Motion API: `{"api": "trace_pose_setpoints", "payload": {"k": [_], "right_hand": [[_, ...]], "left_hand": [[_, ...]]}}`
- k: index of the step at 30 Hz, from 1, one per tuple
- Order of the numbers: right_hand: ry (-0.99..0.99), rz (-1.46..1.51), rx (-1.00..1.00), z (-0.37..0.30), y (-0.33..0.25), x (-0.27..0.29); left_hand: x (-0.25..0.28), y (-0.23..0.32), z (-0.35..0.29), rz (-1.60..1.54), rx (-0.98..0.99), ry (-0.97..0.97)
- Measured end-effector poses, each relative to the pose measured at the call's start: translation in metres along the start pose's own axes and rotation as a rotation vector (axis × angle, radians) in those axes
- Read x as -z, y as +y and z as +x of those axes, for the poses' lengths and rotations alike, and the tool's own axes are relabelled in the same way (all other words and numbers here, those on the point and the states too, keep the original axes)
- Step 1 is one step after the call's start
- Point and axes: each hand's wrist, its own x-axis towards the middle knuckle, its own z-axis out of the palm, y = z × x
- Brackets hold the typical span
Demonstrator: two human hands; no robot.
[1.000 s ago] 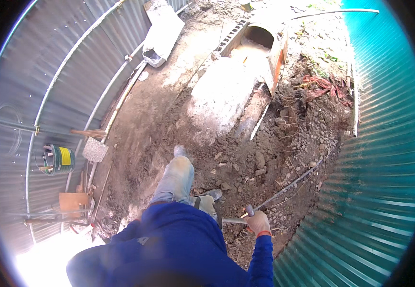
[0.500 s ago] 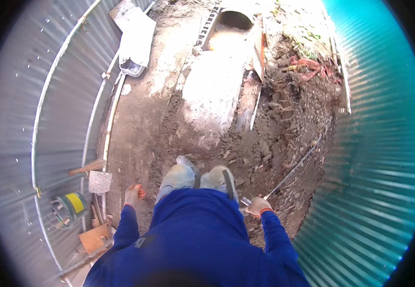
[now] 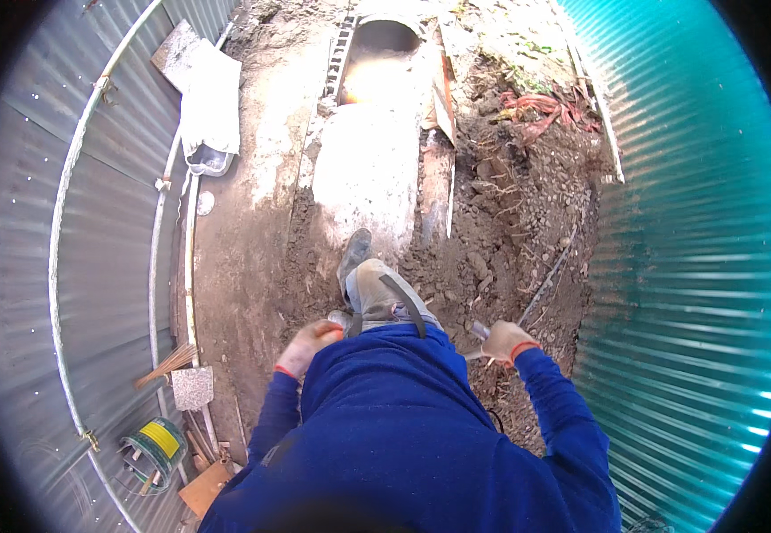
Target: The person uses a shovel to dig and move soil in a narrow trench between corrugated metal walls. They repeatedly scoop soil and toss it to the side, clearing the area around a large pipe.
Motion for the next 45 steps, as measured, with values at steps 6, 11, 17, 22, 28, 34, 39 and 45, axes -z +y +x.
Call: {"api": "trace_pose_setpoints", "payload": {"k": [6,11,17,22,28,34,39,45], "right_hand": [[0.058,-0.122,0.063,0.001,-0.113,0.131],[0.193,-0.406,0.364,-0.015,-0.203,0.227],[0.323,-0.455,0.472,-0.004,-0.296,0.298],[0.426,0.116,0.569,0.019,-0.358,0.344],[0.179,1.189,0.787,0.059,-0.464,0.359],[0.054,1.367,0.868,0.128,-0.654,0.347],[-0.055,1.458,0.713,0.130,-0.756,0.332],[-0.013,1.557,0.599,0.111,-0.780,0.361]], "left_hand": [[0.032,0.035,0.046,0.098,0.014,0.011],[0.073,0.081,0.092,0.026,0.043,0.025],[0.114,0.126,0.110,-0.606,0.038,0.429],[0.183,0.146,0.116,-1.090,-0.178,0.728],[0.296,0.190,0.202,-1.003,-0.211,0.573],[0.453,0.211,0.325,-0.710,-0.152,0.177],[0.546,0.239,0.440,-0.904,0.211,-0.091],[0.526,0.279,0.552,-1.265,0.498,0.001]]}}
